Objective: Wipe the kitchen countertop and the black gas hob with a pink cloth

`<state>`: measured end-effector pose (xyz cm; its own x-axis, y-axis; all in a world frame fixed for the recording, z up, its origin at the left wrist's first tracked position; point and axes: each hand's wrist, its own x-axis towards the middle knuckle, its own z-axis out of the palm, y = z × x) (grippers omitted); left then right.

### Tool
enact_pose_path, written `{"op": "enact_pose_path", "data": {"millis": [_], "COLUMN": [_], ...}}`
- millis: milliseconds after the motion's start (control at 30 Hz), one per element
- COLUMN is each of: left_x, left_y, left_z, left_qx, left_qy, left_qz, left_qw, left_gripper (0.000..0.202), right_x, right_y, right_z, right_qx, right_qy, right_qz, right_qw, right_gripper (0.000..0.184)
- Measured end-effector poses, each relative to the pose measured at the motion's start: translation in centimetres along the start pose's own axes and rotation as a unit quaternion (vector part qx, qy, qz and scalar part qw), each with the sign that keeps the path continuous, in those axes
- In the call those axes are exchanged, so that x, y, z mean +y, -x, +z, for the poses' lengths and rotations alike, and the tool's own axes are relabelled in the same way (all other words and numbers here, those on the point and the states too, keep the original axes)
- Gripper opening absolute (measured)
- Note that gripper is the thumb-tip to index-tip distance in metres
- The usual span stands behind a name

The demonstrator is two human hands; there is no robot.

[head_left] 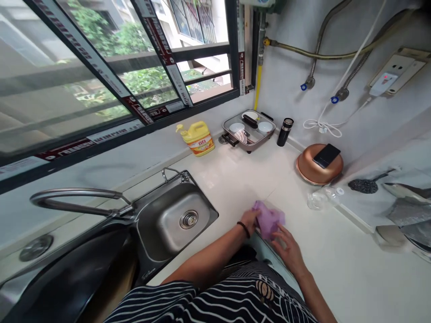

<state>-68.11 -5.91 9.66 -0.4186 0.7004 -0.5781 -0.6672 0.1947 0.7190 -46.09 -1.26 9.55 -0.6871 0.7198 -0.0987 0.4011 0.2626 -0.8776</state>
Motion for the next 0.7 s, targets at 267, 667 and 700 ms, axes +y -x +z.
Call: {"op": "enact_pose_path", "data": {"millis": [267, 667, 700], "left_x": [9.4, -2.2, -1.4], "left_y": [-3.2, -6.4, -7.5], "left_z": [-8.4, -10.2, -10.3], "left_qx": [0.054, 0.117, 0.118], "left_qy": [-0.39, -0.665, -0.667], "left_qz": [0.334, 0.191, 0.191], "left_qw": [0.857, 0.712, 0.71], "left_gripper": [0.021, 0.069, 0.068], "right_x": [6.7, 12.2, 12.4], "right_y": [3.4, 5.6, 5.4], "right_z": [-4.6, -5.4, -5.9], "right_qx": [0.104, 0.113, 0.115], "right_qy": [0.034, 0.087, 0.093], "right_qz": [0.107, 0.232, 0.235], "right_qw": [0.988, 0.962, 0.961], "right_gripper": [0.058, 0.09, 0.09]}}
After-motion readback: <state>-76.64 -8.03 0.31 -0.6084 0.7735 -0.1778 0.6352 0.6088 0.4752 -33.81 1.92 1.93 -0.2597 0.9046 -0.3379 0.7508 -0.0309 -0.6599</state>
